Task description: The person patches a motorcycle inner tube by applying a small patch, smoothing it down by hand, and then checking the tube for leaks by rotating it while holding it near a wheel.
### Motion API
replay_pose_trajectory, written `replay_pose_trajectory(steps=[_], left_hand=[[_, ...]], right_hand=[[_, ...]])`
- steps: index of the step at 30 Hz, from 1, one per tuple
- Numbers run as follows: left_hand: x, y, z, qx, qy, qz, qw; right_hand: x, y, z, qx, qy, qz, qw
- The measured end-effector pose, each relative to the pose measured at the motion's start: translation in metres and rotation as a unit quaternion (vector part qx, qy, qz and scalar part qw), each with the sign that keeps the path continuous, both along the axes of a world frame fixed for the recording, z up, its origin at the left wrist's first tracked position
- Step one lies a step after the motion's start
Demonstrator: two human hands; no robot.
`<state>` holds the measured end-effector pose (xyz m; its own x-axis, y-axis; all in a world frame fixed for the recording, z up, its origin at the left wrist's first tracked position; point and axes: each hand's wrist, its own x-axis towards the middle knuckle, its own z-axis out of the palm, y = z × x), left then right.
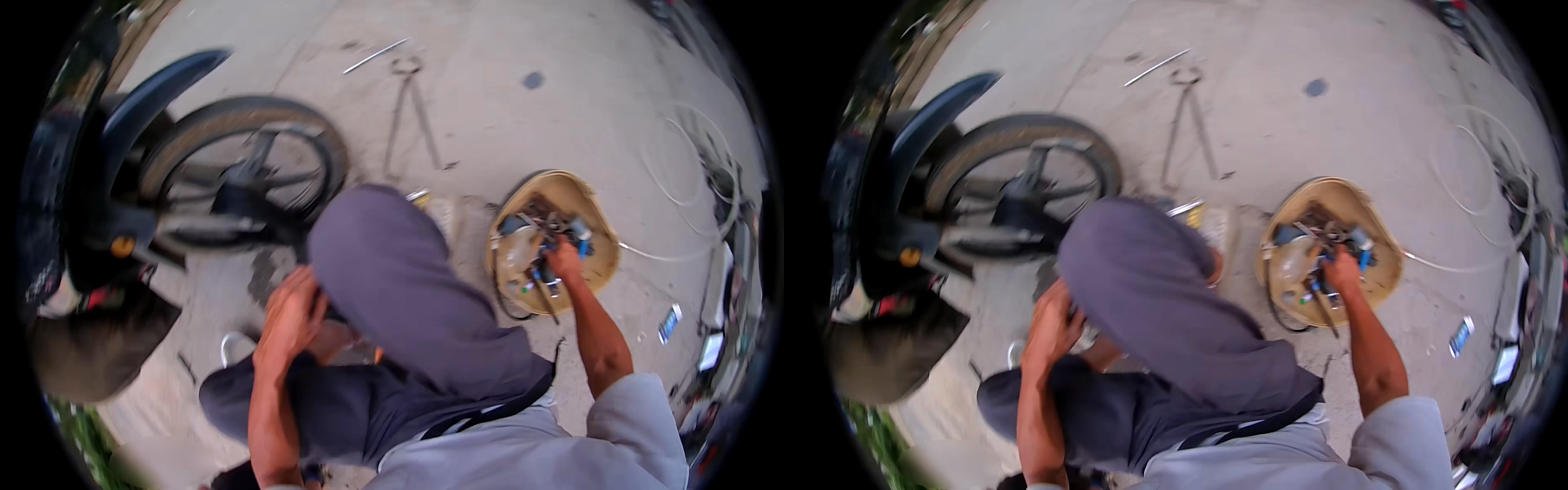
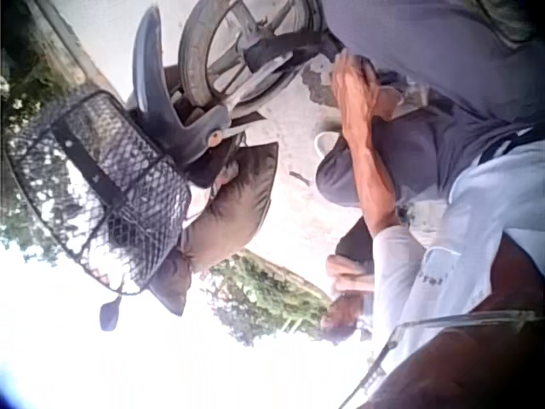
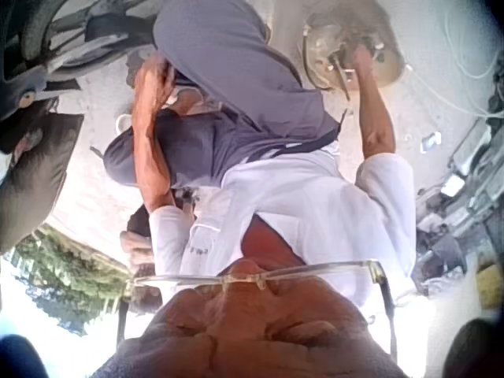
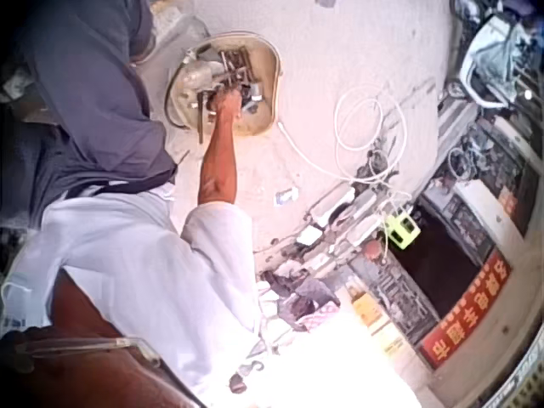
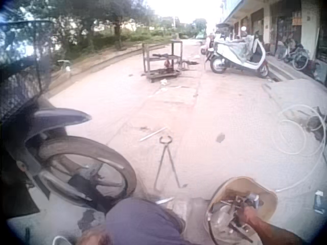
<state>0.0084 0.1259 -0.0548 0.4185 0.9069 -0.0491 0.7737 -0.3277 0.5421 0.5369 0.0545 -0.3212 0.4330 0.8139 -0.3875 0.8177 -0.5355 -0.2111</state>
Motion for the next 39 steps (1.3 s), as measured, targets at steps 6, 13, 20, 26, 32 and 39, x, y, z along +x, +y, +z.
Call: replay_pose_trajectory(steps=[6, 13, 20, 26, 32, 39], left_hand=[[-0.01, 0.001, 0.003, -0.008, 0.005, 0.011, 1.0], [-0.015, -0.007, -0.003, 0.031, -0.021, 0.01, 0.999], [-0.012, -0.004, 0.001, 0.062, -0.021, 0.004, 0.998], [-0.015, -0.006, 0.011, 0.063, -0.014, 0.005, 0.998], [-0.018, -0.01, 0.014, 0.079, -0.02, 0.006, 0.997], [-0.015, -0.012, 0.023, 0.062, -0.055, 0.016, 0.996]], right_hand=[[0.026, -0.015, 0.001, 0.175, 0.114, -0.035, 0.977], [0.004, 0.022, 0.091, 0.342, 0.373, -0.146, 0.85], [-0.109, 0.049, 0.25, 0.511, 0.36, -0.037, 0.78], [-0.148, 0.05, 0.303, 0.58, 0.298, 0.126, 0.748], [-0.166, 0.038, 0.335, 0.581, 0.288, 0.187, 0.738], [-0.179, 0.037, 0.34, 0.582, 0.26, 0.207, 0.742]])
